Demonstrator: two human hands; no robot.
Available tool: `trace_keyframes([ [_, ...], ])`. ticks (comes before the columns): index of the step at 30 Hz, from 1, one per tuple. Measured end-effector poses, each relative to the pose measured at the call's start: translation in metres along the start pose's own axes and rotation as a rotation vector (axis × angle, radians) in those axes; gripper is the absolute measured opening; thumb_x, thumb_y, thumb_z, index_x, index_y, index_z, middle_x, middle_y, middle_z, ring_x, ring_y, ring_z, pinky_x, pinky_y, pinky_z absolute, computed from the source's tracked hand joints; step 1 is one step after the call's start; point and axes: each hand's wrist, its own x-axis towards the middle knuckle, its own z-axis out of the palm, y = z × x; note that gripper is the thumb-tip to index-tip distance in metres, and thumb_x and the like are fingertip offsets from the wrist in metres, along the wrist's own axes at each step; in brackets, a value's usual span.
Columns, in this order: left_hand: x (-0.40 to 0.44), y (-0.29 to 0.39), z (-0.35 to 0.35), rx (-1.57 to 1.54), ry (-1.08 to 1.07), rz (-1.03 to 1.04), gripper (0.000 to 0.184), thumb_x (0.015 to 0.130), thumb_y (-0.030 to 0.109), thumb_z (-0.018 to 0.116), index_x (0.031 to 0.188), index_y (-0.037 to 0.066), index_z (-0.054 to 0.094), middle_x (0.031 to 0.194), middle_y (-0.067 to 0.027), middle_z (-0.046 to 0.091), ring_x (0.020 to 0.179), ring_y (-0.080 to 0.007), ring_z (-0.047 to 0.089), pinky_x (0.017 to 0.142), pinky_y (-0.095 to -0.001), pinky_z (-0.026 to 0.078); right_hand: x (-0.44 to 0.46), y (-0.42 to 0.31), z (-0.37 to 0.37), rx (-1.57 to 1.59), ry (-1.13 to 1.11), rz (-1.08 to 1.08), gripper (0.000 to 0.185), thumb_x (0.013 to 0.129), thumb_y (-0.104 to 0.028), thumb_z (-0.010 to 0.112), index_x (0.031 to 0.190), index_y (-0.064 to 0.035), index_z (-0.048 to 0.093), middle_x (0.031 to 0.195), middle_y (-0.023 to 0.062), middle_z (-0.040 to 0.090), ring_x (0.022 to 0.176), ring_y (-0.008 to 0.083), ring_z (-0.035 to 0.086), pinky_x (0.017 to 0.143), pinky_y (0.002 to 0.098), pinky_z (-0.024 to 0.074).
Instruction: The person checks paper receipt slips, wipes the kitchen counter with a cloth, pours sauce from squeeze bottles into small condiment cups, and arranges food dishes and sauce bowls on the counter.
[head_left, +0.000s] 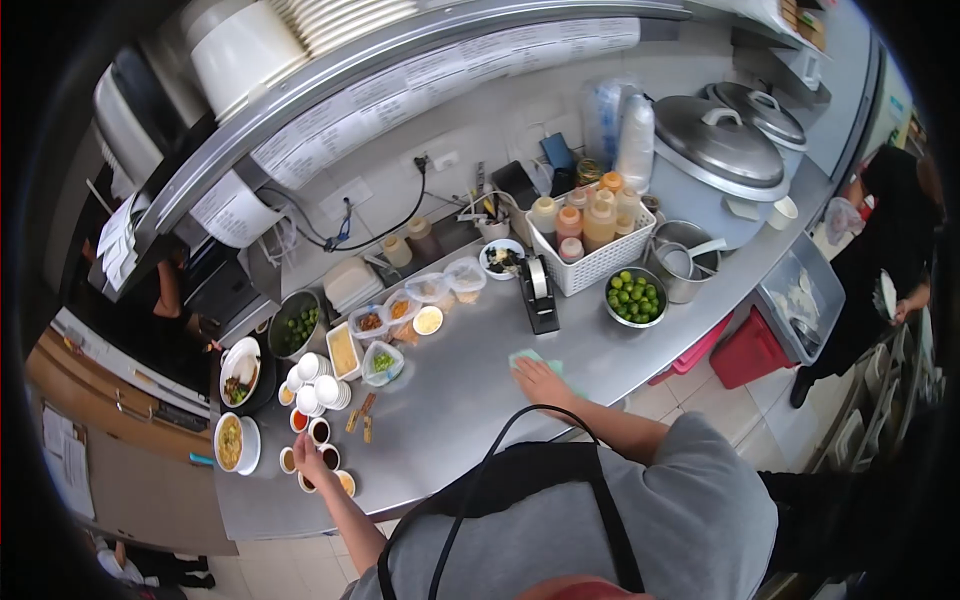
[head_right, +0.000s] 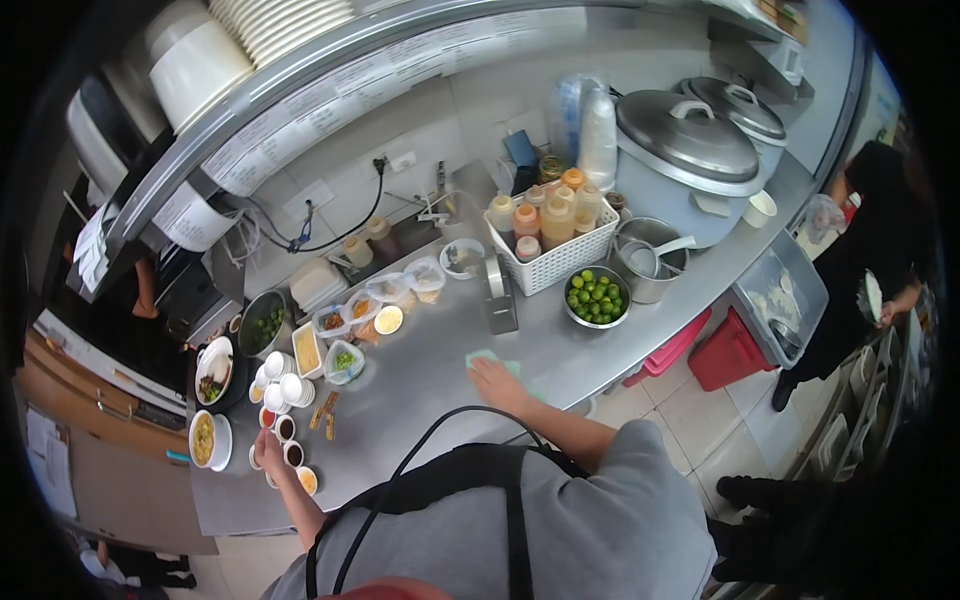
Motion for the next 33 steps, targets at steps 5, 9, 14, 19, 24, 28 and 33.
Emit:
trace_keyframes([
  [5, -0.011, 0.035, 0.066, -0.011, -0.118, 0.118, 0.02, 0.079, 0.009, 0.055, 0.097, -0.001, 0.057, 0.09, -0.0042, 0.058, 0.083, -0.0111, 0.051, 0.073, -0.0226, 0.04, -0.098, 0.055, -0.048, -0.077, 0.14, 0.394, 0.051, 0.068, 0.004, 0.042, 0.118, -0.0029, 0.042, 0.127, 0.0205, 0.034, 0.119, 0.0332, 0.032, 0.099, 0.043, 0.0243],
  [9, -0.018, 0.056, 0.09, 0.04, -0.211, 0.084, 0.02, 0.08, 0.016, 0.056, 0.097, 0.006, 0.059, 0.09, -0.0005, 0.057, 0.079, -0.0089, 0.049, 0.067, -0.0202, 0.036, -0.184, 0.113, -0.084, -0.231, 0.406, 0.752, 0.052, 0.068, 0.009, 0.037, 0.118, -0.0042, 0.044, 0.126, 0.0197, 0.036, 0.114, 0.0333, 0.037, 0.097, 0.0403, 0.0271],
  [14, -0.024, 0.061, 0.108, 0.016, -0.247, 0.11, 0.021, 0.08, 0.023, 0.056, 0.095, 0.008, 0.059, 0.085, 0.0033, 0.057, 0.075, -0.0075, 0.047, 0.065, -0.0233, 0.035, -0.206, 0.092, -0.16, -0.118, 0.703, 1.234, 0.028, 0.079, -0.002, 0.039, 0.105, -0.0015, 0.051, 0.1, 0.0189, 0.053, 0.093, 0.0307, 0.052, 0.079, 0.0374, 0.0406],
  [19, -0.019, 0.05, 0.12, 0.014, -0.345, 0.153, 0.018, 0.08, 0.016, 0.056, 0.094, 0.005, 0.058, 0.085, -0.0001, 0.057, 0.072, -0.0071, 0.048, 0.061, -0.019, 0.034, -0.099, 0.036, -0.155, 0.249, 0.562, 0.967, 0.033, 0.087, -0.027, 0.037, 0.082, -0.0015, 0.058, 0.073, 0.0214, 0.057, 0.069, 0.0348, 0.057, 0.06, 0.0398, 0.0432],
  [24, -0.051, 0.047, 0.137, -0.038, -0.549, 0.15, 0.017, 0.08, 0.014, 0.057, 0.093, 0.003, 0.058, 0.085, -0.0015, 0.058, 0.074, -0.0084, 0.05, 0.064, -0.0205, 0.038, 0.009, 0.013, -0.14, 0.189, 0.136, 0.216, 0.044, 0.077, -0.044, 0.053, 0.1, -0.0068, 0.057, 0.097, 0.0157, 0.057, 0.091, 0.0321, 0.053, 0.079, 0.0396, 0.0401],
  [28, -0.074, 0.011, 0.141, 0.228, -0.695, 0.144, 0.023, 0.079, 0.021, 0.059, 0.092, 0.003, 0.059, 0.08, 0.0, 0.057, 0.069, -0.0078, 0.05, 0.061, -0.0213, 0.039, 0.108, 0.043, -0.201, 0.5, 0.395, 0.138, 0.051, 0.075, -0.027, 0.061, 0.117, -0.0032, 0.045, 0.111, 0.0172, 0.05, 0.099, 0.0278, 0.051, 0.086, 0.0344, 0.0388],
  [33, -0.114, -0.035, 0.134, 0.212, -0.879, -0.362, 0.019, 0.078, 0.015, 0.058, 0.094, 0.005, 0.059, 0.082, -0.002, 0.059, 0.075, -0.0127, 0.054, 0.067, -0.0259, 0.044, 0.207, 0.09, -0.33, 1.497, 0.778, 0.124, 0.054, 0.08, -0.017, 0.052, 0.127, -0.004, 0.028, 0.116, 0.0131, 0.046, 0.103, 0.0226, 0.048, 0.085, 0.0345, 0.0407],
])
